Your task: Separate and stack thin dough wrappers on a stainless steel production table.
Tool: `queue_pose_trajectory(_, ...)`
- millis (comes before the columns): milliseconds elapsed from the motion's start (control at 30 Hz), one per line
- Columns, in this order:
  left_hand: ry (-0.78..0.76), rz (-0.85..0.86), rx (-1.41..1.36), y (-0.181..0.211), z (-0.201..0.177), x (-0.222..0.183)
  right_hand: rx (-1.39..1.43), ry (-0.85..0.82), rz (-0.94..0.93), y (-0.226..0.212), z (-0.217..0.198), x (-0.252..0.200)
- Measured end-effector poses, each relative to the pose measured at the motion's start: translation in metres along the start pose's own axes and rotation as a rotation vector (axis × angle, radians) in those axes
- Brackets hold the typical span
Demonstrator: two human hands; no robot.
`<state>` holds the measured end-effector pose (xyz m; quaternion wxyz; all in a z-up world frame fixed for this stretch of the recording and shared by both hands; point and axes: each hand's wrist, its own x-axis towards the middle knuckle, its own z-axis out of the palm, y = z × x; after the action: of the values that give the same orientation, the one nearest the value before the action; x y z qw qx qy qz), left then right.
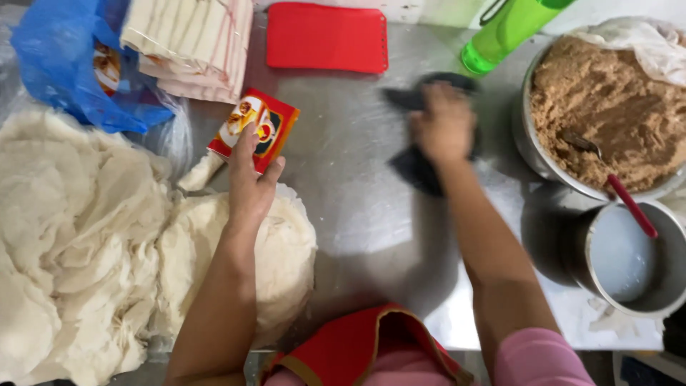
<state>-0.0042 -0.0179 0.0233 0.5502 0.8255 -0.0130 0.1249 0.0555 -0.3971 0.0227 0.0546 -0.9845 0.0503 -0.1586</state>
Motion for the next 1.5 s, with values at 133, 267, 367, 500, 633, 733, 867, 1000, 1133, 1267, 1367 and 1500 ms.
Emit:
queue_pose_trajectory(133,-0.061,0.028,0.071,-0.004,0.002,0.006,0.176,0.021,-0.224,-0.118,-0.010,-0.015)
queue_pose_trajectory(267,-0.040,-0.009,0.073,-0.017,-0.004,0.006,0.172,-0.041,-0.565,-0.160,-0.016,-0.077)
queue_pose_trajectory(367,-0.089,-0.074,0.104,-0.018,-0.007,0.003,0.267,-0.154,-0.626,-0.136,-0.039,-0.136)
queue_pose_trajectory(500,-0.122,-0.159,-0.028,-0.013,-0.008,0.004,0.448,-0.069,-0.491,-0.061,-0.089,-0.175)
queue_pose_trajectory(633,-0.105,-0.100,0.012,-0.025,-0.006,0.005,0.269,-0.053,-0.247,0.010,-0.078,-0.131)
queue_pose_trajectory(733,-0.106,-0.105,0.066,-0.006,-0.005,0.007,0.019,-0.151,-0.119,0.014,-0.029,-0.087)
queue_pose_trajectory(867,-0.103,-0.117,0.072,-0.009,-0.006,0.010,0.175,0.052,-0.389,-0.079,-0.005,-0.033)
queue_pose_trajectory(1000,-0.057,-0.120,0.069,-0.020,-0.006,0.009,0.191,-0.183,-0.534,-0.161,-0.003,-0.056)
queue_pose_trajectory(1133,-0.074,-0.147,0.097,-0.047,-0.008,0.008,0.257,-0.255,-0.616,-0.146,-0.047,-0.148)
queue_pose_trajectory(1267,-0.075,-0.173,0.115,-0.045,-0.007,0.014,0.353,-0.226,-0.610,-0.112,-0.075,-0.216)
queue_pose_trajectory(1367,-0.084,-0.183,0.116,-0.038,-0.006,0.009,0.324,-0.225,-0.564,-0.117,-0.071,-0.203)
queue_pose_trajectory(1500,-0.069,-0.179,0.090,-0.022,-0.003,0.009,0.046,-0.121,-0.478,-0.151,0.004,-0.095)
